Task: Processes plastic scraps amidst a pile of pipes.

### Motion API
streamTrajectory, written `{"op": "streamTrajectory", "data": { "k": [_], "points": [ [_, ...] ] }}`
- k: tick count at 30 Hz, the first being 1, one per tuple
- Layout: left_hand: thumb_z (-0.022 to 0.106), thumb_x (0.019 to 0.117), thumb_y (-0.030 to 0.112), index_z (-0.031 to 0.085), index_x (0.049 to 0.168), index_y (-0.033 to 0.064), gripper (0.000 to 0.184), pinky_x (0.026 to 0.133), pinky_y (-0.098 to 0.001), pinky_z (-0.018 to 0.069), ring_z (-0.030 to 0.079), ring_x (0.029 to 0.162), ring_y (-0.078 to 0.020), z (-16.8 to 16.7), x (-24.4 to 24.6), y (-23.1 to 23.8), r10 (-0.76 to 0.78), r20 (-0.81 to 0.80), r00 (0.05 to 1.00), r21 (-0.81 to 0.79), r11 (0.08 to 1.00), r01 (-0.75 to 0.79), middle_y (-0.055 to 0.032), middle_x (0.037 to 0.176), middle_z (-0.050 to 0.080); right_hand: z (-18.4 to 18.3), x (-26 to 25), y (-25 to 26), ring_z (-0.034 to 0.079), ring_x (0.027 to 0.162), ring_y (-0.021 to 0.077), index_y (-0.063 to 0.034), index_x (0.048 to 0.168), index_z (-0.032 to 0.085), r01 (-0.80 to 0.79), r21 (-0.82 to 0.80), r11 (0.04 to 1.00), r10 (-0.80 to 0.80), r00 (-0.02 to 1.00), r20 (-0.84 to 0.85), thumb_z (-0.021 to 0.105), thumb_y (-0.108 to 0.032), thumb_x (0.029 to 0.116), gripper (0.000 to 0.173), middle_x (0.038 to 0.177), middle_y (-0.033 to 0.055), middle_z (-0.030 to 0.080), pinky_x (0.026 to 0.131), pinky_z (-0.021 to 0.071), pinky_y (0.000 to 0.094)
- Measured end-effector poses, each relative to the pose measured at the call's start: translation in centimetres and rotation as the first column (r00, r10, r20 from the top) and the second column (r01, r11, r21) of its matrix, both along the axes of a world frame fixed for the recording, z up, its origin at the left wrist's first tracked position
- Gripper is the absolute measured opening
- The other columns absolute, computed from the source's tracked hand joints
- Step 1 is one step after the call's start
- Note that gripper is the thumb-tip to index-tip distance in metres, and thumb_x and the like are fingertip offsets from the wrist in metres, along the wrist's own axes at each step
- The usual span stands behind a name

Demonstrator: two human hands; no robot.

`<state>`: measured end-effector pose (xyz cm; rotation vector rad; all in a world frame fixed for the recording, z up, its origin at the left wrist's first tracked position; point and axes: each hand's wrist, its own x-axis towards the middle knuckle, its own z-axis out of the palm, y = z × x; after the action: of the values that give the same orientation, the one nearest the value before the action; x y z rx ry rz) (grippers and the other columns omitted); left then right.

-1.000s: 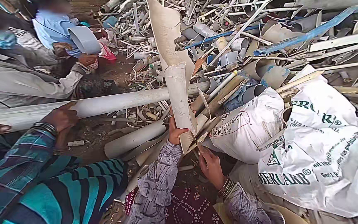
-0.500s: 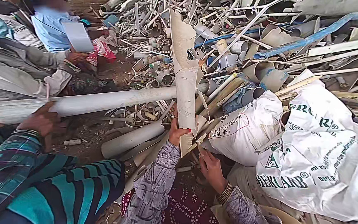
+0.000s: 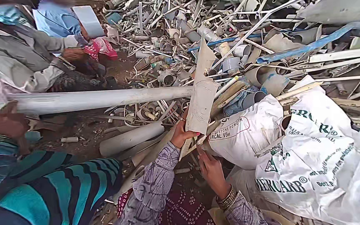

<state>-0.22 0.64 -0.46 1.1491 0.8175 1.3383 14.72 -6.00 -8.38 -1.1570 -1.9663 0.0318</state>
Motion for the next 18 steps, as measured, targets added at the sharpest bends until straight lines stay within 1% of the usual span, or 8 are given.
{"op": "streamTrajectory", "data": {
  "k": [2,5,8,10,13,15,17,18],
  "points": [
    [0.063,0.0677,0.003,0.016,0.154,-0.0085,0.099,0.090,-0.0209,0.0545,0.066,0.102,-0.0050,0.2,-0.2,0.1,0.009,-0.018,1.000,-0.010,1.000,-0.009,-0.0154,0.128,0.057,-0.1,-0.2,-0.4,0.066,0.052,0.0293,0.0084,0.126,0.068,-0.007,-0.025,1.000,0.006,1.000,-0.028,0.054,-0.003,0.0901,0.040,0.082,0.0204,0.072,0.045,0.0521,0.0398],
    [0.065,0.0676,0.003,0.014,0.155,-0.0075,0.102,0.091,-0.0209,0.0539,0.065,0.104,-0.0052,-0.1,0.5,0.1,0.052,0.000,0.999,-0.017,0.999,-0.052,-0.0172,0.131,0.055,0.1,0.1,0.4,0.063,0.050,0.0281,0.0089,0.128,0.067,0.017,-0.039,0.999,-0.020,0.998,-0.057,0.054,-0.002,0.0907,0.041,0.080,0.0207,0.070,0.045,0.0512,0.0393],
    [0.064,0.0677,0.000,0.013,0.155,-0.0082,0.102,0.092,-0.0184,0.0517,0.063,0.106,-0.0034,0.2,1.1,0.1,0.083,0.002,0.997,-0.011,0.996,-0.083,-0.0187,0.134,0.053,0.8,-0.6,-0.1,0.068,0.058,0.0291,0.0118,0.129,0.065,-0.011,-0.076,0.997,0.003,0.995,-0.103,0.053,0.000,0.0907,0.042,0.086,0.0223,0.073,0.053,0.0553,0.0386],
    [0.064,0.0677,-0.001,0.013,0.155,-0.0083,0.101,0.091,-0.0185,0.0520,0.063,0.105,-0.0037,0.2,1.2,0.2,0.095,0.010,0.995,-0.023,0.995,-0.095,-0.0185,0.133,0.053,0.6,-0.6,-0.1,0.067,0.056,0.0275,0.0107,0.128,0.066,-0.003,-0.057,0.998,-0.003,0.995,-0.104,0.053,-0.001,0.0899,0.042,0.084,0.0208,0.073,0.052,0.0541,0.0367],
    [0.064,0.0681,-0.002,0.014,0.155,-0.0086,0.101,0.091,-0.0175,0.0504,0.062,0.108,-0.0036,-0.2,2.1,0.2,0.127,0.020,0.992,-0.032,0.992,-0.126,-0.0200,0.135,0.051,0.4,-0.4,-0.1,0.064,0.052,0.0276,0.0106,0.129,0.065,0.041,-0.076,0.996,-0.048,0.995,-0.092,0.053,0.001,0.0892,0.043,0.079,0.0204,0.071,0.049,0.0528,0.0387],
    [0.064,0.0678,-0.002,0.013,0.155,-0.0082,0.101,0.091,-0.0172,0.0513,0.062,0.107,-0.0026,-0.3,2.2,0.2,0.137,0.034,0.990,-0.022,0.990,-0.136,-0.0185,0.133,0.053,0.8,-0.2,0.5,0.066,0.055,0.0301,0.0110,0.130,0.064,0.085,-0.116,0.990,-0.097,0.990,-0.105,0.052,0.002,0.0897,0.043,0.082,0.0218,0.072,0.052,0.0542,0.0416],
    [0.063,0.0687,-0.002,0.013,0.155,-0.0082,0.100,0.090,-0.0181,0.0520,0.063,0.104,-0.0030,-0.2,2.2,0.0,0.129,0.048,0.990,-0.027,0.991,-0.128,-0.0180,0.132,0.054,1.1,0.7,1.5,0.069,0.060,0.0348,0.0129,0.131,0.062,0.117,-0.162,0.980,-0.137,0.983,-0.121,0.051,0.004,0.0915,0.042,0.086,0.0255,0.072,0.058,0.0558,0.0464],
    [0.062,0.0688,-0.001,0.012,0.155,-0.0081,0.100,0.089,-0.0193,0.0533,0.064,0.102,-0.0041,0.0,2.1,0.0,0.119,0.056,0.991,-0.031,0.993,-0.117,-0.0174,0.130,0.055,1.2,1.1,1.8,0.068,0.061,0.0351,0.0134,0.131,0.062,0.119,-0.155,0.981,-0.138,0.983,-0.121,0.050,0.004,0.0919,0.042,0.086,0.0261,0.072,0.057,0.0555,0.0468]
  ]
}}
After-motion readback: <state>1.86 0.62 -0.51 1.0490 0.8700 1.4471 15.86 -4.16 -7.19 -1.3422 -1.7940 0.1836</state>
